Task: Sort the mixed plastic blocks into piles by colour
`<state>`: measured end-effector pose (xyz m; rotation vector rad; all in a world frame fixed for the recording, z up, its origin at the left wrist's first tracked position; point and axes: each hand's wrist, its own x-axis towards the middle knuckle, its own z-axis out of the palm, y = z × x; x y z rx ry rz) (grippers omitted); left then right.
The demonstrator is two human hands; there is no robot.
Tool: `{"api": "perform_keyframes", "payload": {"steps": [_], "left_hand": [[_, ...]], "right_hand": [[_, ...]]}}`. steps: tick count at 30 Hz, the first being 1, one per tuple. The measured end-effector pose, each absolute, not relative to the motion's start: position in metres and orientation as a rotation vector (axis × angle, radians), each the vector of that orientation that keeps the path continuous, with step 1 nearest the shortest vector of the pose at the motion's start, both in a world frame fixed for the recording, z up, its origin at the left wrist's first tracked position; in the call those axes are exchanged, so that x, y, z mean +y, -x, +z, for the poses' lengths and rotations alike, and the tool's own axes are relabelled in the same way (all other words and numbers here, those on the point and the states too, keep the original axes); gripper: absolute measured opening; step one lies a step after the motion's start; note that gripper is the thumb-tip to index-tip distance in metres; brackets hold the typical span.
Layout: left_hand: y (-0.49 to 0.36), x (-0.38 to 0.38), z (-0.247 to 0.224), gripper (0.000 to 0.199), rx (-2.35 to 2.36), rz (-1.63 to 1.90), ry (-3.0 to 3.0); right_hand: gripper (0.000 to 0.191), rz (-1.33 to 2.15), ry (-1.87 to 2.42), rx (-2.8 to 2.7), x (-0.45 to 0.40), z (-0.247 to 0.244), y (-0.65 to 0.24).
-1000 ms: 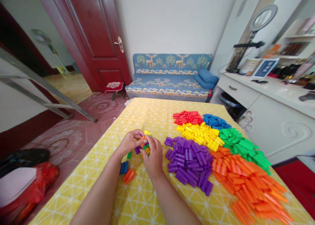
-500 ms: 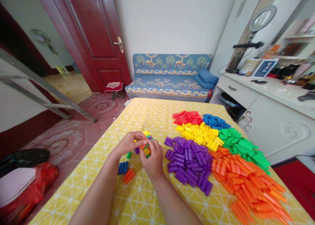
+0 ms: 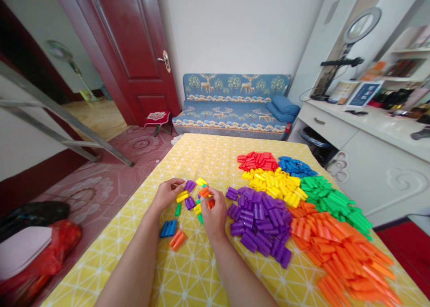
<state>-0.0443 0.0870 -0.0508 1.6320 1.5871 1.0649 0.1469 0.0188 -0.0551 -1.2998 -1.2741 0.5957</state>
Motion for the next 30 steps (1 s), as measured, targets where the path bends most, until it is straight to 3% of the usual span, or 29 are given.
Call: {"api": "perform_keyframes", "payload": {"steps": [7, 13, 20, 30], "left_hand": [[0.056, 0.08, -0.035, 0.061, 1.344, 0.77, -1.704], [0.048, 0.081, -0.033, 0.029, 1.371, 0.811, -1.608], [0.013, 0.074, -0.03, 0.041, 1.092, 1.022, -1.217], [0.002, 0.077, -0.043, 0.036, 1.108, 1.103, -1.333]], "right_hand": [[0.027, 0.607, 1.3, -1.277, 0.02, -0.055, -0.147], [0.027, 0.577, 1.26, -1.297, 0.021, -0.058, -0.146], [0.028, 0.486, 1.204, -1.406, 0.017, -0.054, -0.144], [0.031, 0.436, 1.16, -1.48, -0.01, -0.034, -0.157]]}}
